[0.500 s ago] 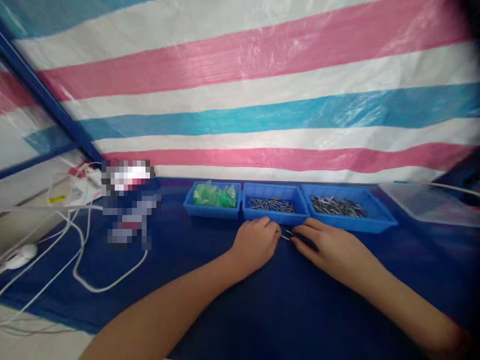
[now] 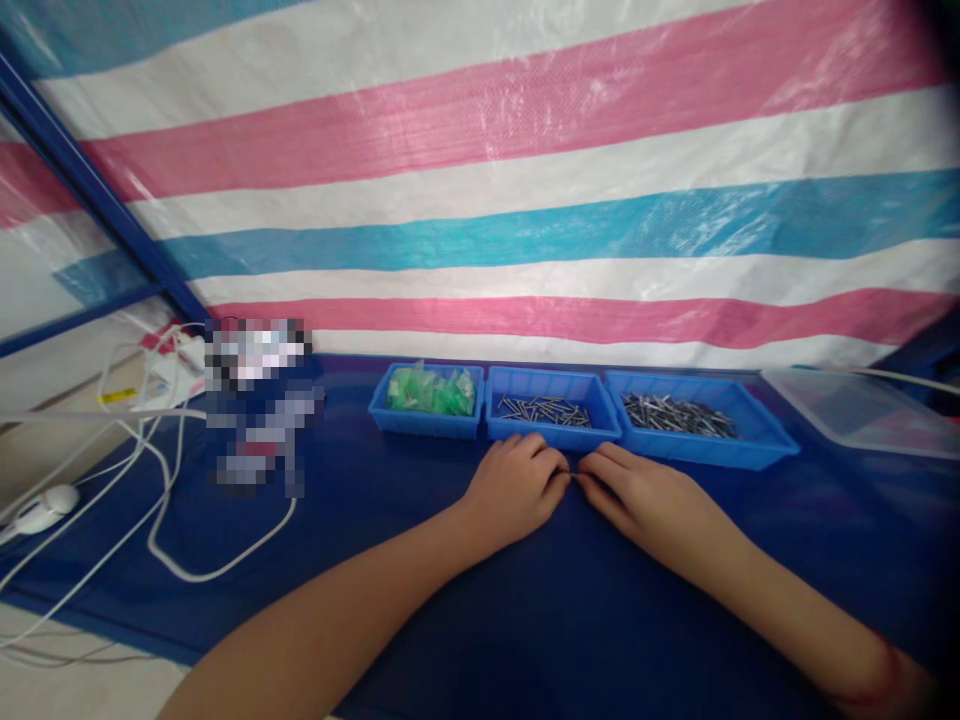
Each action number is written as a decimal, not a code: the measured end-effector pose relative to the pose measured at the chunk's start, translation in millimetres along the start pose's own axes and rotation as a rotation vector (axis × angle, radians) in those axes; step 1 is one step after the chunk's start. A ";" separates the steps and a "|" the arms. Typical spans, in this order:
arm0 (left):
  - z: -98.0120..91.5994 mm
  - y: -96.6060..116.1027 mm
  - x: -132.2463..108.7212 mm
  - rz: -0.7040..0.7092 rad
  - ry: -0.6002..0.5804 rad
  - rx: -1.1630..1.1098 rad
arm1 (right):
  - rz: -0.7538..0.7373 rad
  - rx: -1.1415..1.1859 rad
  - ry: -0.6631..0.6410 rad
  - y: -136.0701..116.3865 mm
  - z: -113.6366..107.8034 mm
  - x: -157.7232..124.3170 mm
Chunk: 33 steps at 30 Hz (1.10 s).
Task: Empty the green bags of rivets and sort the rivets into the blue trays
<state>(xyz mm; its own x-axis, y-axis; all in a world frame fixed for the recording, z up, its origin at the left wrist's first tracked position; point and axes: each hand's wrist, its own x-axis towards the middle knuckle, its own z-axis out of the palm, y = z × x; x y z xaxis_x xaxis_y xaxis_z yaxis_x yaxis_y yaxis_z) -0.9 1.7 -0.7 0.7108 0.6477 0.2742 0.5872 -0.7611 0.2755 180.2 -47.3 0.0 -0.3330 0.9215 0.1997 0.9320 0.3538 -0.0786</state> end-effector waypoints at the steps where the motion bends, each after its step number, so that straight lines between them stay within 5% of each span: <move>1: -0.3 -0.3 -0.2 0.000 0.003 -0.010 | -0.005 0.002 0.002 0.1 0.1 0.0; 6: -2.7 -1.5 0.7 -0.027 0.083 -0.212 | -0.012 0.112 0.042 0.9 -1.3 -0.6; 15: 2.3 4.7 6.6 -0.328 0.227 -1.157 | 0.092 0.555 0.122 -4.6 -1.7 0.1; 24: 3.0 4.8 5.8 -0.295 0.214 -1.188 | 0.035 0.631 0.222 -5.8 -4.0 1.5; 33: 8.2 2.8 5.7 -0.297 0.223 -1.137 | 0.149 0.601 0.375 0.8 -5.8 0.4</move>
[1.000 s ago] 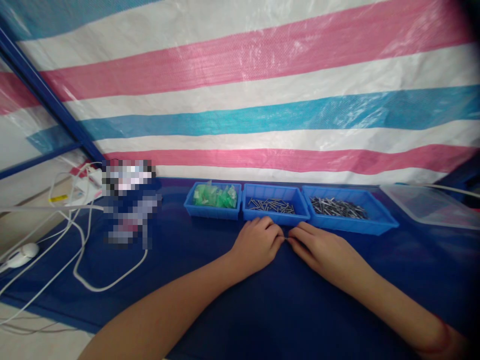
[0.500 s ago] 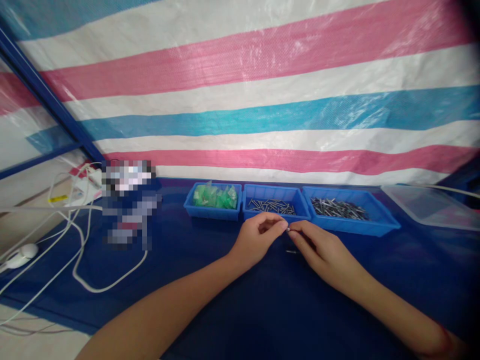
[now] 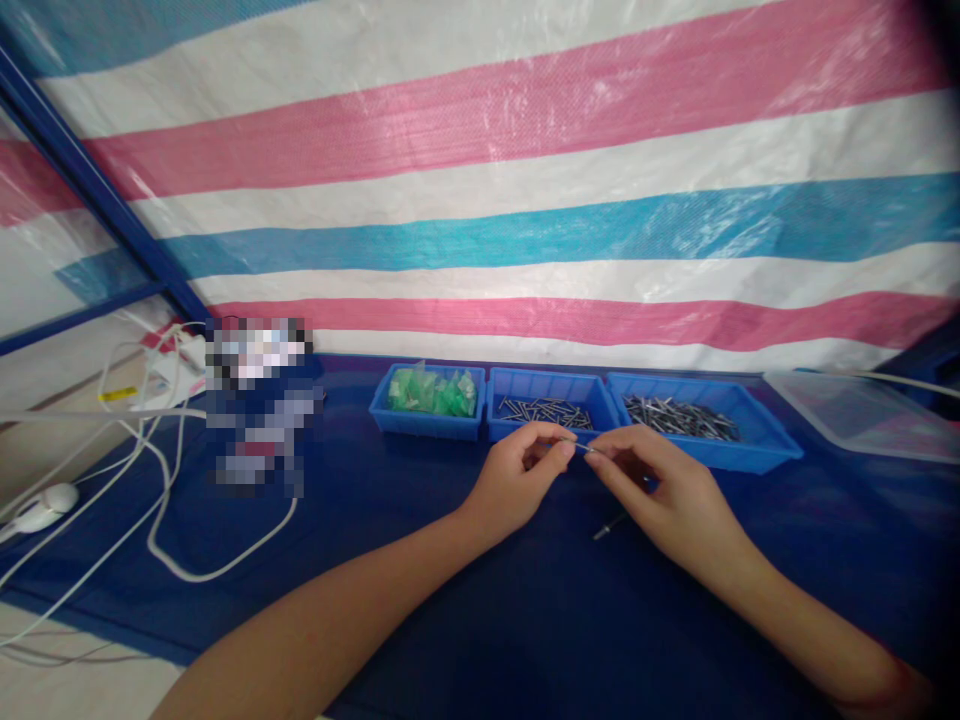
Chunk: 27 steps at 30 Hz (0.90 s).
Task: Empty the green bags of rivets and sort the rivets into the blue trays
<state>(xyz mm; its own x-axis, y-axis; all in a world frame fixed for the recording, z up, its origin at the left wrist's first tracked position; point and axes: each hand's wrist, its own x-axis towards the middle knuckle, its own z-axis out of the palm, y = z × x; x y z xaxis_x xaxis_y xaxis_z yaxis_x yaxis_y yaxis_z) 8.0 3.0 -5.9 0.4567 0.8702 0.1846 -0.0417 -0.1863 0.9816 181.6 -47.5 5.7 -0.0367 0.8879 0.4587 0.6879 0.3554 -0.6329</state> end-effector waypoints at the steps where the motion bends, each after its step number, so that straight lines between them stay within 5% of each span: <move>1: -0.1 0.5 0.0 -0.002 -0.004 0.006 | 0.004 0.004 0.013 0.6 -0.7 -0.1; 8: 0.7 6.6 -2.5 -0.014 -0.043 0.117 | -0.054 -0.014 0.014 -5.2 -7.5 0.9; 11: 1.6 11.6 -4.8 0.004 -0.081 0.233 | -0.049 -0.049 0.113 -1.3 -23.6 7.6; 18: 3.0 23.8 -15.6 0.492 -0.479 0.792 | 0.322 -0.325 0.543 39.6 -84.9 29.3; 21: 3.6 24.4 -19.1 0.548 -0.592 0.935 | 0.367 -0.526 0.481 59.0 -97.4 33.3; 27: 3.6 23.1 -20.7 0.603 -0.685 0.985 | 0.222 -0.821 0.328 84.9 -97.9 31.2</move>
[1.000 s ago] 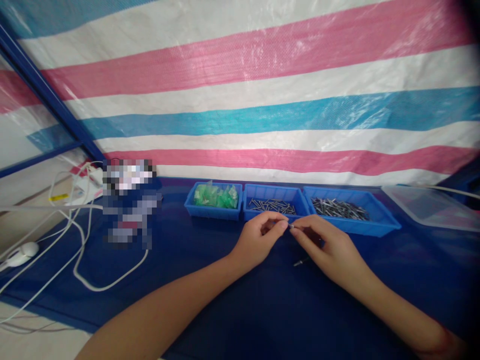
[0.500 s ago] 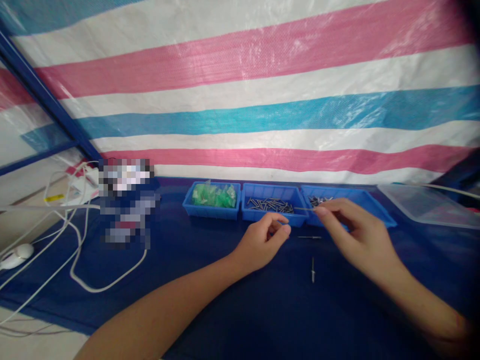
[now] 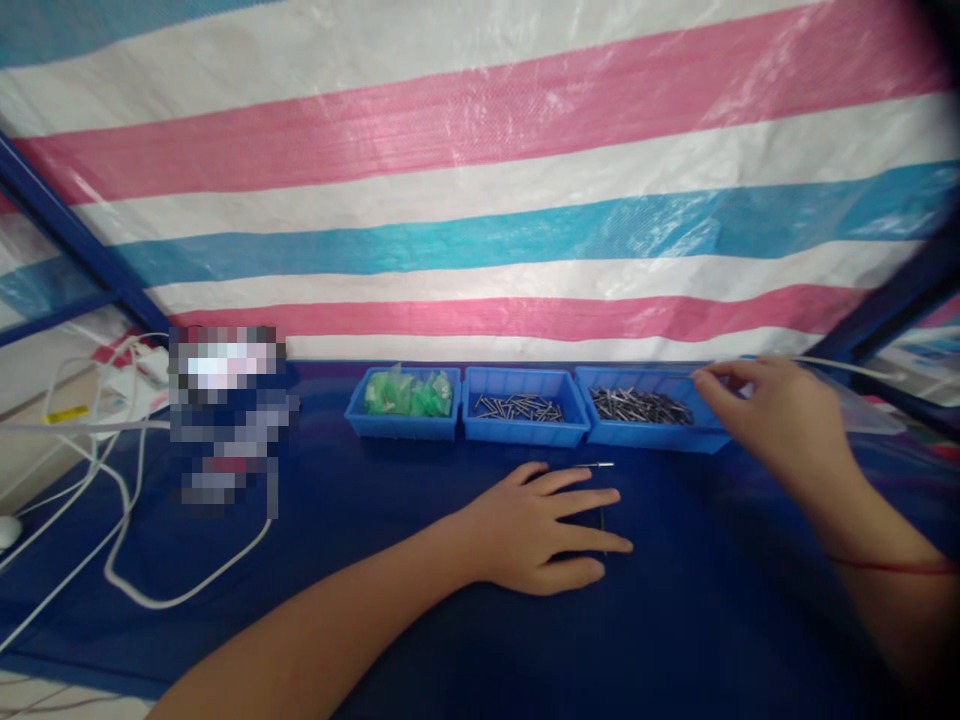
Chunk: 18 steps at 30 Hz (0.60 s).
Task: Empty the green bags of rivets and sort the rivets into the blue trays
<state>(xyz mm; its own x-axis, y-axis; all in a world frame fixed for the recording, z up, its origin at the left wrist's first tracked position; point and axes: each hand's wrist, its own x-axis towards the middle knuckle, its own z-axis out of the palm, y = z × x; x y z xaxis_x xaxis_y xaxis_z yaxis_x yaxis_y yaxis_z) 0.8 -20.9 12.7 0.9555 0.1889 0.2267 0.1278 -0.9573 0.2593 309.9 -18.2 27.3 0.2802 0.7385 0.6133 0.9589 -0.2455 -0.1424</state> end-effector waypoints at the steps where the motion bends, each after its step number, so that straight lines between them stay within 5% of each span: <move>1: 0.4 0.0 0.1 0.003 -0.002 -0.004 | -0.018 -0.031 -0.014 1.6 2.2 -1.3; 8: 3.3 -0.8 1.0 -0.021 0.018 0.014 | -0.087 -0.183 -0.044 2.4 10.4 -5.9; 18: 7.1 -2.4 1.7 -0.055 0.085 0.000 | -0.390 0.256 0.107 -63.0 -29.9 -24.9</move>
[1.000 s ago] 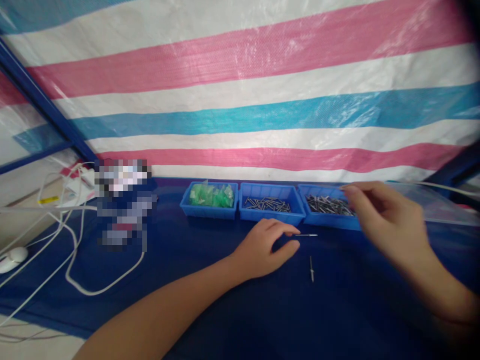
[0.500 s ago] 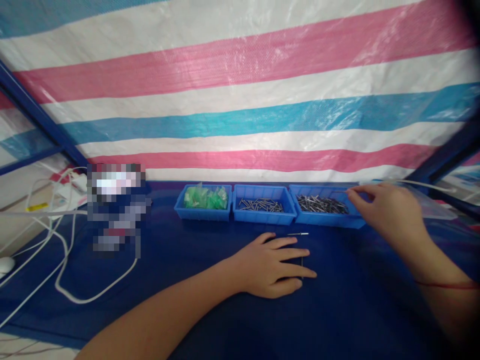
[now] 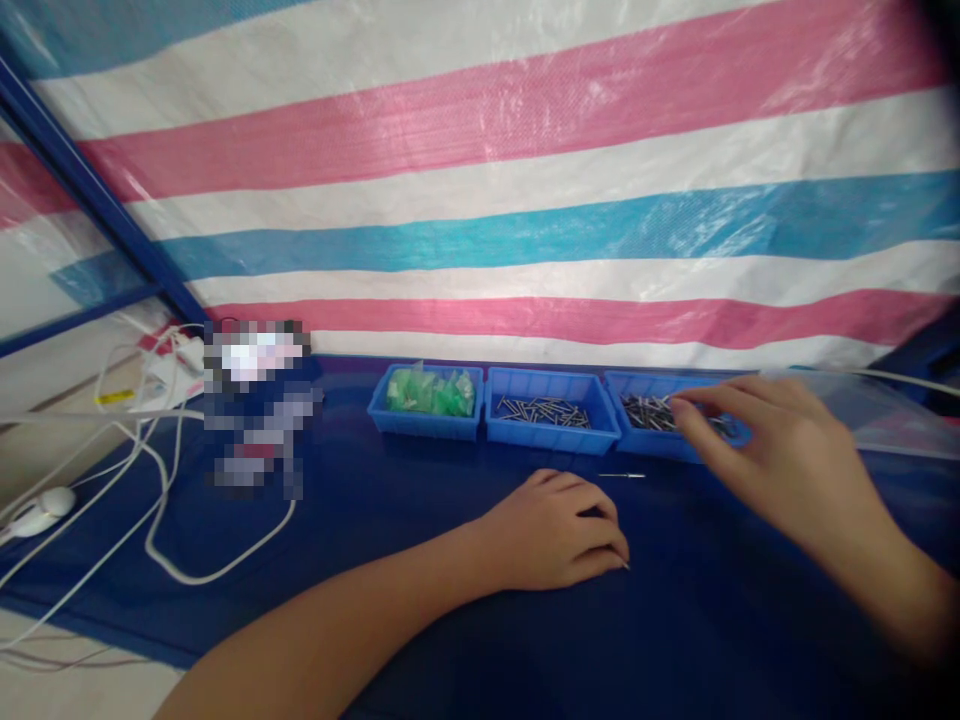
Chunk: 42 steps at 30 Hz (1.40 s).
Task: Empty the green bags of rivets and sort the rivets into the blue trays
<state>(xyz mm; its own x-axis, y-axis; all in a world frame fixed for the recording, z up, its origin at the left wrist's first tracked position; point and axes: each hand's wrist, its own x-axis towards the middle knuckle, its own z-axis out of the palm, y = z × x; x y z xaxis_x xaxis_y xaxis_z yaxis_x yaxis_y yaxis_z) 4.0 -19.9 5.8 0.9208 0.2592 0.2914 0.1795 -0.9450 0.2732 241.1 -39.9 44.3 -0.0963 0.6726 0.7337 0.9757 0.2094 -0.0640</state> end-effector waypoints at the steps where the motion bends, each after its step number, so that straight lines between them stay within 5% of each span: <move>1: 0.9 0.0 0.1 -0.014 -0.001 -0.004 | -0.001 0.051 0.001 -11.3 -3.0 -0.9; 4: 2.3 -1.7 1.4 -0.102 0.051 -0.097 | -0.053 0.270 -0.027 -39.9 -7.0 -6.7; 7: 0.4 -5.9 3.4 -0.278 0.232 -0.327 | -0.073 0.393 -0.222 -55.5 -1.7 -15.3; 11: -1.0 -11.4 5.1 -0.488 0.457 -0.573 | -0.017 0.429 -0.417 -58.6 10.8 -22.7; 15: 3.1 -14.4 6.1 -0.571 0.550 -0.743 | 0.001 0.507 -0.451 -57.4 14.8 -22.6; 23: 4.7 -14.1 9.0 -0.586 0.623 -1.030 | 0.150 0.559 -0.407 -61.5 11.7 -23.7; 30: 4.1 -17.7 11.2 -0.563 0.659 -1.184 | 0.243 0.665 -0.564 -64.3 13.0 -22.8; 42: -3.0 -8.7 10.7 -0.540 0.601 -1.100 | 0.378 0.844 -0.624 -66.9 17.2 -24.3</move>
<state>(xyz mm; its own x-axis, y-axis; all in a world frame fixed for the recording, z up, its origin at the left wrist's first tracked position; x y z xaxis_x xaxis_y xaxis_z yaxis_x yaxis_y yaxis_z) 11.3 -8.3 9.2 0.4824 0.8551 0.1901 -0.1601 -0.1273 0.9789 174.8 -58.1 19.1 -0.1349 0.9840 0.1161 0.5392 0.1713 -0.8246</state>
